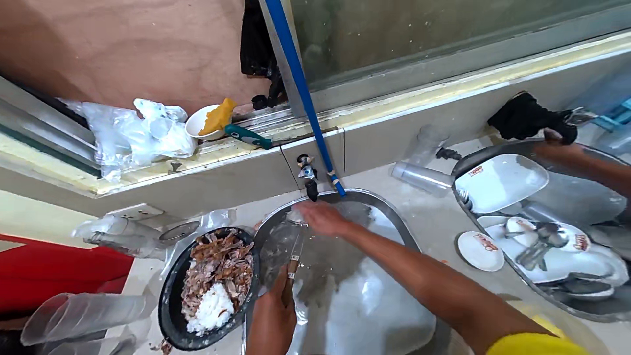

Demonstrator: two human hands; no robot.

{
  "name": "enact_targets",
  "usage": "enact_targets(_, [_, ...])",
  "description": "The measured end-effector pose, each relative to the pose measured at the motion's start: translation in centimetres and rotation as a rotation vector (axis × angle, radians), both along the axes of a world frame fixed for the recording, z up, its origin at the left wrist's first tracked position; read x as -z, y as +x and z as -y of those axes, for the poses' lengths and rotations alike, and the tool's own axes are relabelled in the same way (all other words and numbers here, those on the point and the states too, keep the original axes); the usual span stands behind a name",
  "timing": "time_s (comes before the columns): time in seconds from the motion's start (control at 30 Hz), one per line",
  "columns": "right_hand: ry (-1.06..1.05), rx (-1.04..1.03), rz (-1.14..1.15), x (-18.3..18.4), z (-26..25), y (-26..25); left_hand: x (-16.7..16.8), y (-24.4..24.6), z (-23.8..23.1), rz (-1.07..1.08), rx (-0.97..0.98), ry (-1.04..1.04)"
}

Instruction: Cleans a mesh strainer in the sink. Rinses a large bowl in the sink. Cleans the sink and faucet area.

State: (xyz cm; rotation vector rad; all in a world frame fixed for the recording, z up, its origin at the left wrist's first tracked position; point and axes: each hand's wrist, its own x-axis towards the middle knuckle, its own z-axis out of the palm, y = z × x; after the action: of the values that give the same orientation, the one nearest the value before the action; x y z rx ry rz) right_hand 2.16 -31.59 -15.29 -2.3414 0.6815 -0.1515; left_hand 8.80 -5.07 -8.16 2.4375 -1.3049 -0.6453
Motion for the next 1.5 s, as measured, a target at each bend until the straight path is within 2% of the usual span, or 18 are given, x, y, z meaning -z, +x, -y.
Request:
enact_targets(0.1, [0.098,0.151,-0.024,-1.4,0.2,0.1,-0.3,0.2,0.6,0.012,0.026,0.002])
enact_targets(0.2, [-0.003,-0.024,-0.003,0.5,0.3,0.1,-0.3,0.4,0.6,0.02,0.028,0.018])
enact_targets(0.3, [0.105,0.131,0.022,0.8,0.9,0.0,-0.7,0.5,0.8,0.011,0.028,0.042])
enact_targets(0.4, [-0.005,-0.039,-0.005,1.4,0.0,0.4,-0.3,0.9,0.8,-0.009,0.02,0.052])
enact_targets(0.47, [0.147,0.087,-0.008,2.8,1.3,0.3,-0.7,0.8,0.7,-0.012,0.031,0.09])
enact_targets(0.53, [0.119,0.164,0.011,1.5,0.5,0.6,-0.7,1.4,0.9,0.018,0.036,0.059])
enact_targets(0.63, [-0.049,-0.027,0.085,1.4,-0.9,0.5,-0.3,1.9,0.8,0.033,0.028,0.043])
enact_targets(0.73, [0.058,0.146,0.106,1.6,-0.2,0.3,-0.7,1.7,0.9,0.018,0.03,0.066])
enact_targets(0.83, [-0.074,-0.041,0.106,1.5,-0.6,-0.2,-0.5,1.9,0.8,-0.019,0.02,0.035])
enact_targets(0.93, [0.123,0.093,0.107,2.0,0.4,-0.7,-1.0,1.5,0.8,-0.02,0.028,0.064])
enact_targets(1.03, [-0.022,-0.021,0.111,1.2,-0.8,-0.2,-1.0,2.2,1.2,-0.033,0.026,0.055])
enact_targets(1.13, [0.138,0.102,0.072,1.4,0.8,0.0,-1.4,1.6,1.4,-0.012,0.056,0.102])
enact_targets(1.17, [0.106,0.124,0.044,0.5,0.6,0.1,-1.5,1.7,1.5,0.006,0.06,0.099])
enact_targets(1.23, [-0.033,-0.026,0.035,-0.2,0.0,0.1,-1.6,2.1,1.9,0.023,0.065,0.096])
enact_targets(1.27, [-0.023,-0.066,0.046,0.3,0.4,0.0,-1.6,2.1,1.8,0.025,0.073,0.116])
enact_targets(1.37, [0.113,0.107,0.011,0.4,1.0,-0.2,-1.7,1.7,2.3,0.04,0.099,0.179])
enact_targets(1.43, [-0.017,0.008,0.013,0.1,-0.1,0.2,-1.8,2.2,2.5,0.041,0.097,0.187])
enact_targets(1.5, [0.024,-0.013,0.03,1.9,1.0,0.1,-1.8,2.3,2.3,0.056,0.101,0.213])
